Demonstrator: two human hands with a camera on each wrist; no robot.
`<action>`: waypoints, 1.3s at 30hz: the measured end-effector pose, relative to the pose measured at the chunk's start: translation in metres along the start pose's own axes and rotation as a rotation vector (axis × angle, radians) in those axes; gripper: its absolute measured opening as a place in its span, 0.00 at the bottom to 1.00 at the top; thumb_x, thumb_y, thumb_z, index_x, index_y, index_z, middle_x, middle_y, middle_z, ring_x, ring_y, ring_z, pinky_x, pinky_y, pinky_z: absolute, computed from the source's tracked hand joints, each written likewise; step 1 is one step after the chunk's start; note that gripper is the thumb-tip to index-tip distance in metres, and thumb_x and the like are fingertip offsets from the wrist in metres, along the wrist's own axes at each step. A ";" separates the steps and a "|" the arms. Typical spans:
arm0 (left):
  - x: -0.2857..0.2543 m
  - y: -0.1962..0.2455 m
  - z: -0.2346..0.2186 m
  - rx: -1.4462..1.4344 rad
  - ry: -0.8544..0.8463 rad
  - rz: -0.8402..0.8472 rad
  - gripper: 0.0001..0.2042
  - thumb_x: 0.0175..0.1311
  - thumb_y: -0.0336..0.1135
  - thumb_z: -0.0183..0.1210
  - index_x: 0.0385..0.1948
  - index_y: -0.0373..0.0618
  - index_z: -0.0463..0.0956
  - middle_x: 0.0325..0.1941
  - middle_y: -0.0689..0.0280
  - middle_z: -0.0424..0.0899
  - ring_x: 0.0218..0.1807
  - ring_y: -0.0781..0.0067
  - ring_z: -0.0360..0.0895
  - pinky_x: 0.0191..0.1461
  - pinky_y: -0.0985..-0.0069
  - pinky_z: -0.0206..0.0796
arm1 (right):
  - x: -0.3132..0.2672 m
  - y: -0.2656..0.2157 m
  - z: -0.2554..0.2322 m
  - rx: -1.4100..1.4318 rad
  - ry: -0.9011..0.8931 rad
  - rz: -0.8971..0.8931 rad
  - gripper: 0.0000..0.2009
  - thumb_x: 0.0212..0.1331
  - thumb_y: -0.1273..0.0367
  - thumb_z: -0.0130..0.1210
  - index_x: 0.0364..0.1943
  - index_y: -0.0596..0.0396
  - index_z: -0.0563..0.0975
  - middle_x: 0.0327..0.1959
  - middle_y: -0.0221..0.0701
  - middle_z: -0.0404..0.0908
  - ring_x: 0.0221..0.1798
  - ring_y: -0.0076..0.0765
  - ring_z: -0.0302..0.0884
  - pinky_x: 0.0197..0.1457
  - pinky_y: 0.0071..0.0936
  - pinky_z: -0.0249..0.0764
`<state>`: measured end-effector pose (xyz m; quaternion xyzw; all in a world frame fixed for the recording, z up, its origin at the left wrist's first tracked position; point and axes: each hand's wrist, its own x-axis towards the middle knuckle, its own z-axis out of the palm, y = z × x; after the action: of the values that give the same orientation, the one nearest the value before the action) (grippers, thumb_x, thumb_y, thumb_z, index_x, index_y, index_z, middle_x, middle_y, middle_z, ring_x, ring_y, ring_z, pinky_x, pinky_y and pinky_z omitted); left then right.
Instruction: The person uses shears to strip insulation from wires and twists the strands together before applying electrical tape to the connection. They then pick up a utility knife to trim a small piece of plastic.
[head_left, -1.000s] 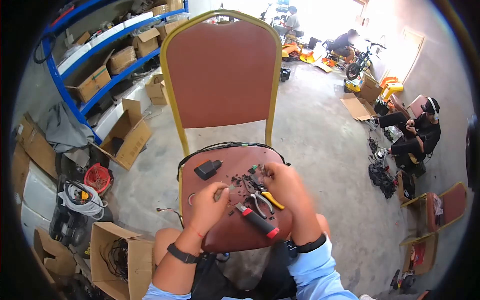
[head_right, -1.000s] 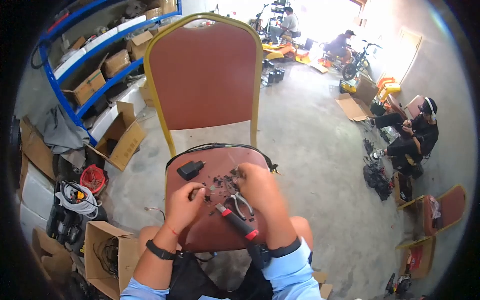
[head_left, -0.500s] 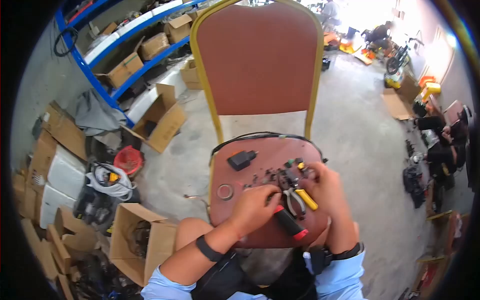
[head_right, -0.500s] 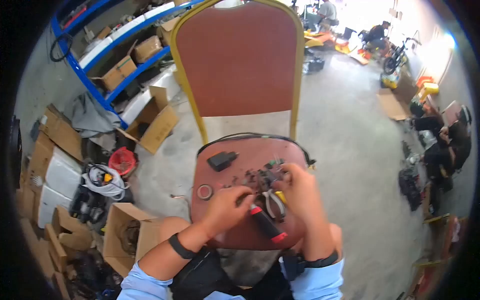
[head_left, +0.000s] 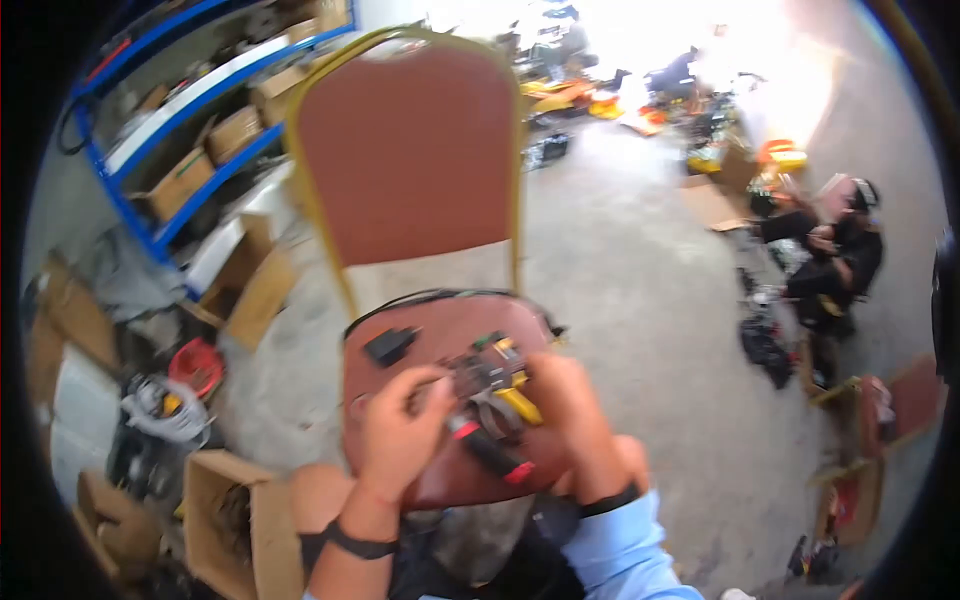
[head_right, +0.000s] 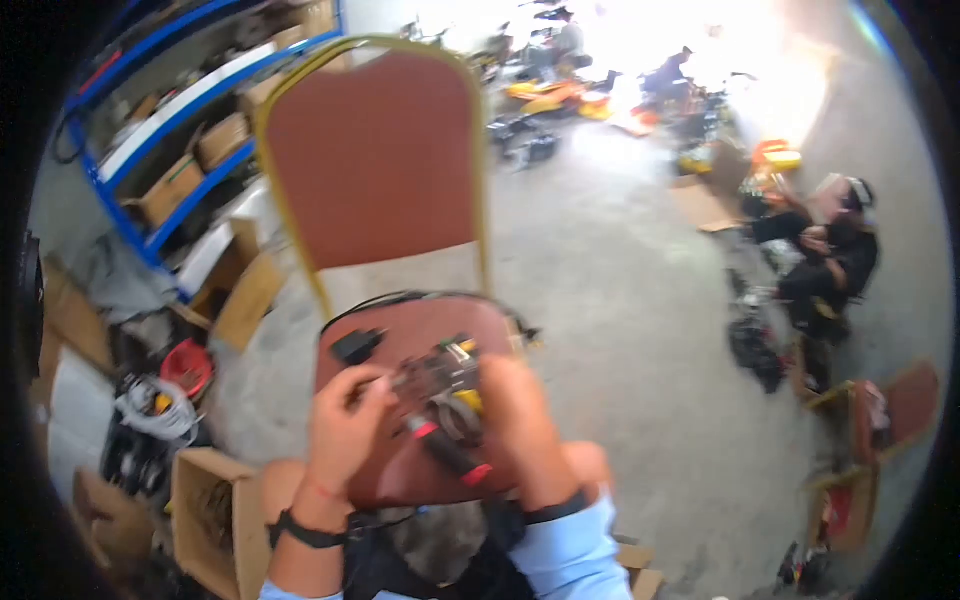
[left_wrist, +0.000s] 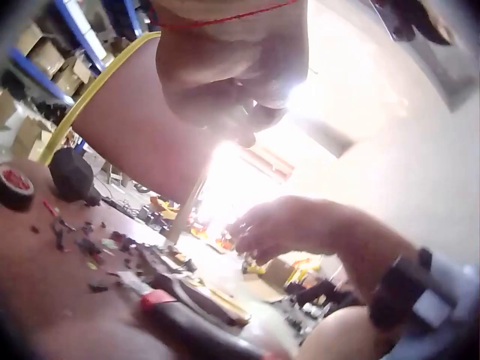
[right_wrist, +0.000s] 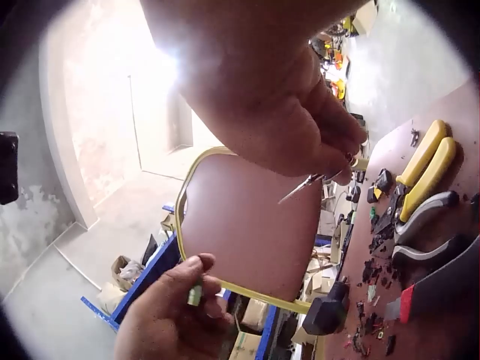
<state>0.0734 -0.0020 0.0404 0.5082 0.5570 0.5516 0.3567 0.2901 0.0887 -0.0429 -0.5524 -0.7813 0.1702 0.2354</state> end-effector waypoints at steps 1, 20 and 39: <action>0.000 -0.012 -0.001 -0.059 -0.029 -0.029 0.07 0.71 0.31 0.62 0.43 0.38 0.83 0.35 0.68 0.87 0.35 0.82 0.82 0.41 0.80 0.75 | -0.004 -0.007 -0.005 -0.022 0.024 0.014 0.07 0.53 0.68 0.66 0.32 0.56 0.82 0.35 0.49 0.84 0.41 0.59 0.84 0.41 0.49 0.78; 0.014 -0.059 -0.041 0.255 0.106 -0.001 0.04 0.66 0.29 0.62 0.37 0.39 0.80 0.31 0.61 0.84 0.31 0.68 0.79 0.38 0.70 0.71 | 0.019 -0.037 0.022 -0.117 -0.208 0.057 0.04 0.58 0.74 0.52 0.34 0.59 0.77 0.36 0.50 0.83 0.45 0.61 0.82 0.48 0.52 0.77; 0.004 -0.039 -0.022 0.455 0.024 0.146 0.05 0.65 0.30 0.63 0.38 0.40 0.80 0.39 0.60 0.80 0.42 0.62 0.79 0.47 0.69 0.70 | 0.002 -0.093 0.001 0.443 -0.242 -0.148 0.18 0.64 0.55 0.62 0.39 0.59 0.78 0.36 0.48 0.84 0.41 0.56 0.83 0.43 0.48 0.77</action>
<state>0.0449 0.0009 0.0059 0.6079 0.6329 0.4421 0.1856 0.2162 0.0596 0.0058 -0.4043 -0.7859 0.3841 0.2672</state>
